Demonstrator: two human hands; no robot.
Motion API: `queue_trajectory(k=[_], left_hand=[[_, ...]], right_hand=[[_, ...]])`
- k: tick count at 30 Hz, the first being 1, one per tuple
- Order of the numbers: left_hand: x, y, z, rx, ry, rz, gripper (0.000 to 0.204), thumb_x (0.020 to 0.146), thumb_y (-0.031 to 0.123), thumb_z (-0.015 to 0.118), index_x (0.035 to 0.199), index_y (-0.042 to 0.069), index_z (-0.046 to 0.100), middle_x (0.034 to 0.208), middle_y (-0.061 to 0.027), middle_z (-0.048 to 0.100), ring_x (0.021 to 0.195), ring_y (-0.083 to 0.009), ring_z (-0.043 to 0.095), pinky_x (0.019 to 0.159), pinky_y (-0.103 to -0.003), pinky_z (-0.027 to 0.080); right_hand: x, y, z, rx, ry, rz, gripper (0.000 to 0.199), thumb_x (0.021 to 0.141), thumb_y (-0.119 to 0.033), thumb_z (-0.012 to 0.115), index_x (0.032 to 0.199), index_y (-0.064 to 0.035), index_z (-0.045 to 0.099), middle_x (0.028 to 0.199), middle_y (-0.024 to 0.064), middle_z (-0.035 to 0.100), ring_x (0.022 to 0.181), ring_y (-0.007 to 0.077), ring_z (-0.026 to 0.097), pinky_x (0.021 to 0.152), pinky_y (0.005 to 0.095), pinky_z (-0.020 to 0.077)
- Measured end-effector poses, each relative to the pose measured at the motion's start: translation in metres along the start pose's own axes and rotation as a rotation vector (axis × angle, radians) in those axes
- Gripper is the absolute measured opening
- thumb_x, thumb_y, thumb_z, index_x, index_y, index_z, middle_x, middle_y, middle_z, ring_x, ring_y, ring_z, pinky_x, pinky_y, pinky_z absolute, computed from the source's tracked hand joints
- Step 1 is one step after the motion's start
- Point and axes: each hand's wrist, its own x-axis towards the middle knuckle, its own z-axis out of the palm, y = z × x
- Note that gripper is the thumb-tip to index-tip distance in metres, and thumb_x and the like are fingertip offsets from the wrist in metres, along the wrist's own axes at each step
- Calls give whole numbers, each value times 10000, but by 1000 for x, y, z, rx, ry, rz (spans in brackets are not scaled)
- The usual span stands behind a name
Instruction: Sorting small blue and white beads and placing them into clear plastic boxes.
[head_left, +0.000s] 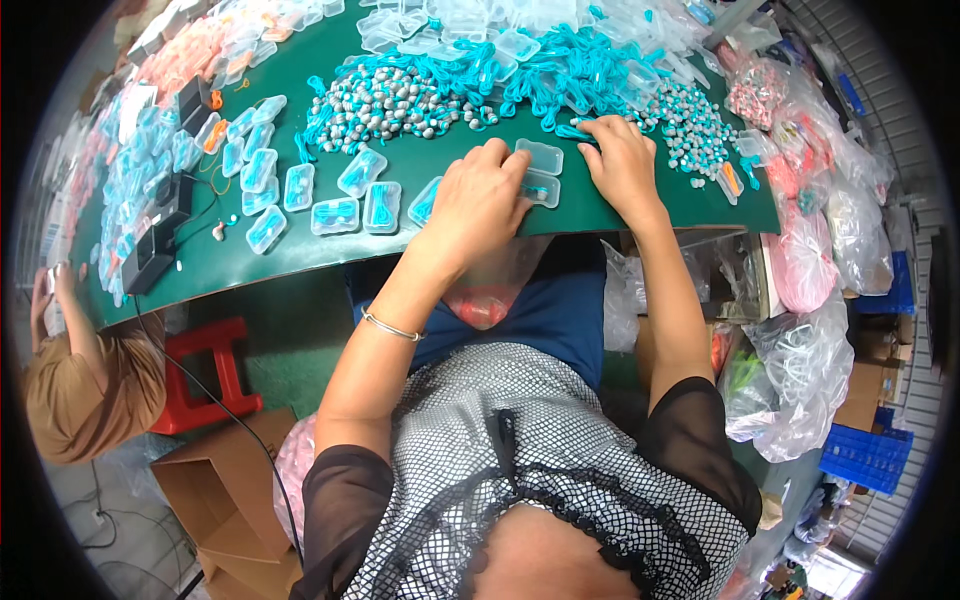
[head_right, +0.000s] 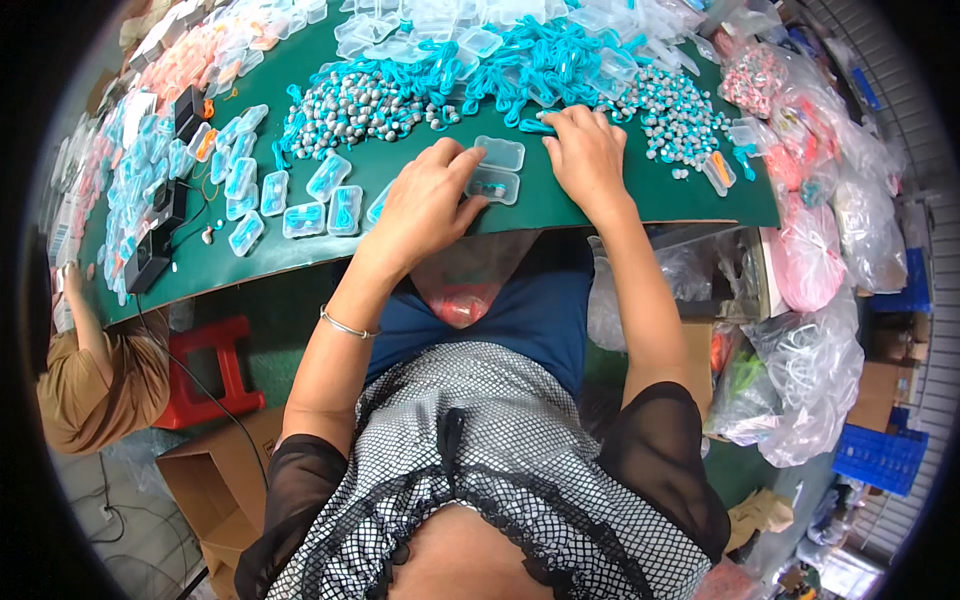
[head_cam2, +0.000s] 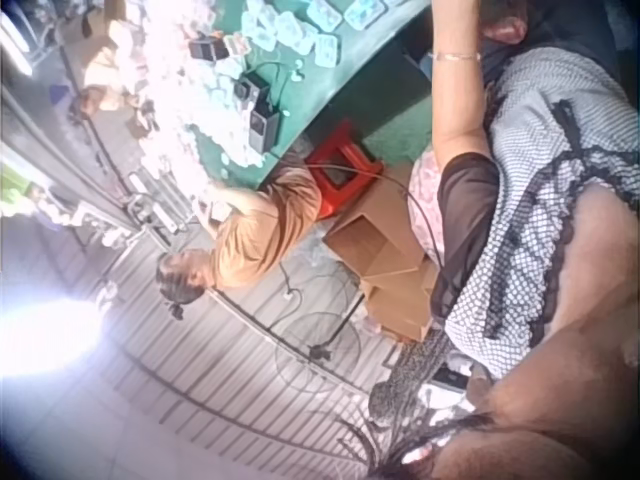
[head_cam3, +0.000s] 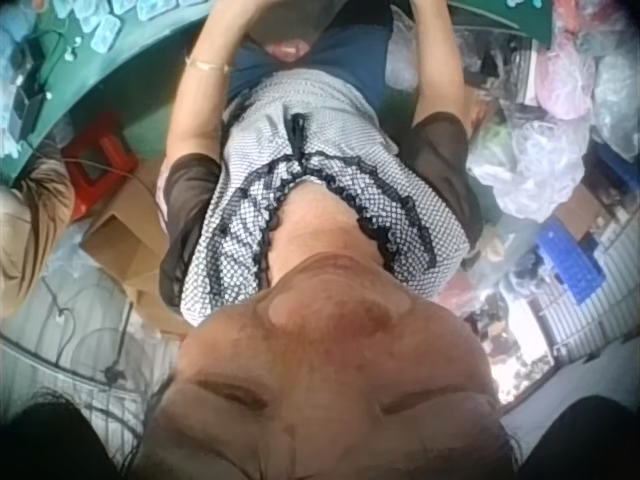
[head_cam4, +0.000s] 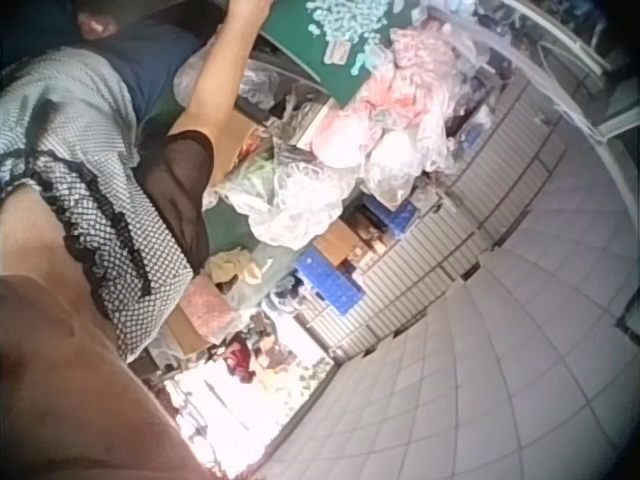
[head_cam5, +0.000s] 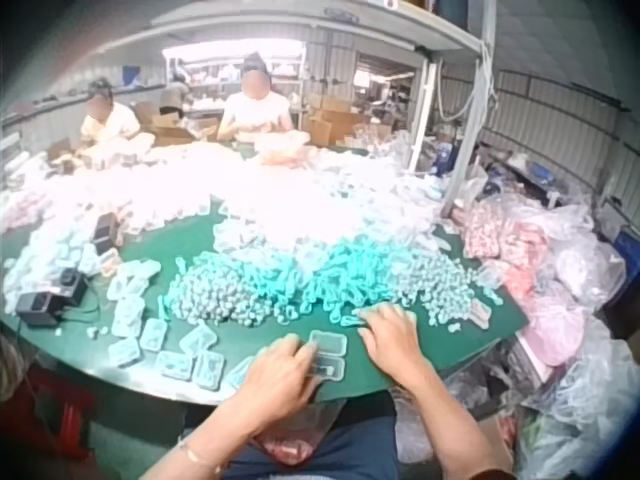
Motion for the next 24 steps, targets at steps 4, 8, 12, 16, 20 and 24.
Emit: queue_trajectory(k=[4, 8, 12, 16, 20, 24], left_hand=[[3, -6, 1, -16, -125, -17, 342, 771, 177, 762, 1038, 10, 630, 989, -153, 593, 955, -351, 608, 799, -449, 496], [0, -4, -2, -77, -159, -75, 400, 761, 183, 788, 1087, 8, 639, 1017, -149, 603, 942, -367, 612, 800, -454, 505], [0, -6, 0, -62, -155, -76, 401, 751, 185, 797, 1076, 8, 644, 1007, -149, 606, 917, -375, 620, 782, -462, 507], [3, -6, 0, -102, -163, -105, 405, 732, 181, 810, 1061, 6, 652, 975, -153, 617, 895, -376, 626, 770, -463, 507], [3, -6, -1, -81, -154, -102, 388, 727, 176, 812, 1042, 7, 661, 955, -155, 625, 886, -375, 630, 765, -463, 507], [2, -6, -1, -54, -165, -85, 385, 730, 176, 809, 1041, 6, 661, 954, -154, 626, 889, -377, 631, 763, -465, 506]], right_hand=[[-1, 4, 2, -2, -5, -31, 213, 813, -140, 718, 1023, -126, 690, 983, 36, 661, 961, 243, 605, 839, 417, 427], [-11, -23, -16, 380, -30, 23, 169, 807, -130, 726, 961, -106, 659, 892, 34, 663, 865, 237, 624, 825, 409, 430], [-16, -44, -31, 329, -80, -160, 148, 795, -133, 738, 903, -97, 644, 873, 20, 657, 834, 213, 621, 833, 384, 404], [-20, -41, -24, 292, -68, -258, 148, 790, -133, 739, 918, -107, 669, 902, 16, 655, 877, 202, 615, 850, 384, 397], [-20, -42, -28, 207, -88, -308, 171, 804, -130, 721, 972, -119, 696, 974, 24, 653, 953, 208, 601, 859, 392, 399], [-10, -36, -25, 275, -49, -179, 209, 848, -161, 680, 1054, -123, 691, 992, 28, 653, 979, 229, 596, 866, 403, 404]])
